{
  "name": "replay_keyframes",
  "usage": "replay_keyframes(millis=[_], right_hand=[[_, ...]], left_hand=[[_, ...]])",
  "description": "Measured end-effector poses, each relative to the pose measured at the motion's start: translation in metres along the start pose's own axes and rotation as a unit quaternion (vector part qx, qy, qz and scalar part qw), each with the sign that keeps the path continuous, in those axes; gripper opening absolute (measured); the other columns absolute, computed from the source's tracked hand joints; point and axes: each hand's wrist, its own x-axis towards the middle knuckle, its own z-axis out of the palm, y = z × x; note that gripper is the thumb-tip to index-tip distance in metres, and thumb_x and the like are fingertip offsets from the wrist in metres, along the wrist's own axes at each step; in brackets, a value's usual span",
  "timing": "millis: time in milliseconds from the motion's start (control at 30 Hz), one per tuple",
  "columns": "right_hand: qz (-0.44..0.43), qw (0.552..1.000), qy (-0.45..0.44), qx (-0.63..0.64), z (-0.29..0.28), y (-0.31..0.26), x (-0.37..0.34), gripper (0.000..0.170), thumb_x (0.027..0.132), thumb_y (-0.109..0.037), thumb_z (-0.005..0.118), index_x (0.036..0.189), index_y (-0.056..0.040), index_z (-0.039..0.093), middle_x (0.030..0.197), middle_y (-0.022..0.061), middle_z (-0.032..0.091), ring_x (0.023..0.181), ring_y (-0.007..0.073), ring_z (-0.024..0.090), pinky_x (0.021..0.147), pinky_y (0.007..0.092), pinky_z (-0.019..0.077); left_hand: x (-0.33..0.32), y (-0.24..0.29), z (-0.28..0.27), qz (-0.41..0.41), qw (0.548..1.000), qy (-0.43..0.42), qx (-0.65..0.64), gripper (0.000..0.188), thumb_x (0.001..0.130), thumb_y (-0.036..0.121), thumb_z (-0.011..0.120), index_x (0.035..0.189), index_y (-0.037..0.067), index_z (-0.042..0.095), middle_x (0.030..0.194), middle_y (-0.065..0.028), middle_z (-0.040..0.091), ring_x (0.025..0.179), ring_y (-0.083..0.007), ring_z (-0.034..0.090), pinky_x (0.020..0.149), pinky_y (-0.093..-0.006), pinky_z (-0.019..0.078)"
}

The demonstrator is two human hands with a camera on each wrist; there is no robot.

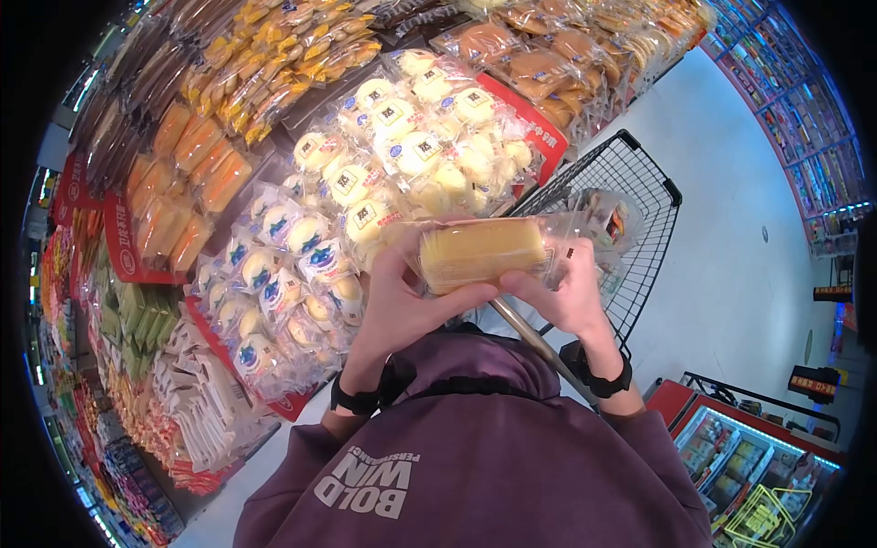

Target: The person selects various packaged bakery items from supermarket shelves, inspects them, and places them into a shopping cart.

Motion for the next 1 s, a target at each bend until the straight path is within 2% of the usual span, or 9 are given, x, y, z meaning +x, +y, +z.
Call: replay_keyframes(millis=[100,200,300,400,500,700,800,900,1000], right_hand=[[-0.048,0.998,-0.006,-0.03,0.001,0.006,-0.002,0.036,0.077,-0.019,0.082,0.106,-0.0002,0.07,0.091,0.0113,0.074,0.078,0.0178,0.071,0.075,0.0291,0.0532],[0.034,0.999,0.028,-0.001,0.006,-0.003,-0.005,0.042,0.077,-0.018,0.082,0.111,0.0002,0.065,0.092,0.0084,0.073,0.081,0.0168,0.069,0.077,0.029,0.0525],[-0.033,0.996,0.071,0.033,0.009,0.008,-0.006,0.048,0.076,-0.015,0.083,0.114,-0.0001,0.059,0.094,0.0048,0.07,0.084,0.0146,0.067,0.078,0.0285,0.0518],[0.048,0.994,0.052,0.081,0.005,-0.001,-0.01,0.049,0.074,-0.011,0.085,0.114,-0.0002,0.059,0.1,0.0047,0.069,0.091,0.0127,0.065,0.08,0.0274,0.0504],[0.072,0.993,0.043,0.089,0.003,-0.006,-0.011,0.047,0.075,-0.009,0.084,0.114,0.0001,0.06,0.104,0.0057,0.067,0.095,0.0114,0.064,0.082,0.0269,0.05],[-0.016,0.992,0.048,0.114,0.005,0.002,-0.012,0.05,0.072,-0.003,0.084,0.115,-0.0008,0.06,0.107,0.0076,0.067,0.101,0.0163,0.065,0.088,0.0315,0.0503],[-0.031,0.997,0.007,0.076,-0.001,-0.001,-0.012,0.048,0.068,0.0,0.084,0.111,-0.0024,0.064,0.11,0.009,0.067,0.101,0.0203,0.065,0.09,0.0333,0.0501],[-0.099,0.994,-0.016,0.045,-0.004,0.002,-0.01,0.044,0.065,0.002,0.083,0.106,-0.0042,0.067,0.111,0.0091,0.067,0.101,0.0221,0.065,0.09,0.0335,0.0504],[-0.114,0.991,-0.01,0.064,-0.002,0.005,-0.012,0.045,0.062,0.003,0.082,0.104,-0.0055,0.069,0.111,0.0081,0.067,0.102,0.0231,0.064,0.09,0.0343,0.05]], left_hand=[[-0.001,-0.001,-0.004,-0.027,0.999,-0.005,0.032,0.053,0.079,0.006,0.082,0.125,-0.004,0.057,0.112,-0.009,0.068,0.103,-0.0128,0.064,0.089,-0.0277,0.0516],[-0.002,0.002,-0.001,-0.055,0.998,0.002,0.037,0.05,0.08,0.006,0.08,0.123,-0.004,0.058,0.109,-0.0086,0.069,0.099,-0.0122,0.065,0.087,-0.0271,0.0523],[-0.003,0.003,0.002,-0.068,0.997,0.005,0.025,0.049,0.081,0.007,0.079,0.124,-0.004,0.058,0.109,-0.0084,0.068,0.099,-0.0119,0.065,0.086,-0.0268,0.0526],[-0.004,0.0,0.001,-0.09,0.996,-0.006,0.017,0.049,0.082,0.008,0.079,0.124,-0.004,0.058,0.11,-0.0085,0.068,0.098,-0.0117,0.065,0.085,-0.0267,0.0527],[-0.006,0.002,0.002,-0.113,0.994,-0.006,0.003,0.048,0.083,0.008,0.078,0.125,-0.004,0.057,0.11,-0.0085,0.068,0.099,-0.0113,0.064,0.086,-0.0267,0.0522],[-0.006,0.005,0.001,-0.047,0.998,-0.031,0.004,0.047,0.08,0.004,0.08,0.123,-0.003,0.061,0.111,-0.0076,0.069,0.102,-0.0127,0.064,0.089,-0.0287,0.0512],[-0.005,0.01,-0.004,-0.008,0.992,-0.061,0.109,0.045,0.076,0.002,0.08,0.119,-0.001,0.066,0.116,-0.0095,0.069,0.106,-0.0164,0.064,0.093,-0.0301,0.0507],[-0.002,0.001,-0.008,0.071,0.986,-0.068,0.138,0.043,0.073,0.0,0.08,0.115,0.003,0.071,0.121,-0.0125,0.068,0.11,-0.0209,0.065,0.095,-0.0317,0.0506],[-0.002,0.0,-0.011,0.091,0.982,-0.08,0.145,0.042,0.073,0.0,0.078,0.114,0.006,0.072,0.122,-0.0143,0.067,0.111,-0.0235,0.066,0.095,-0.0331,0.0515]])
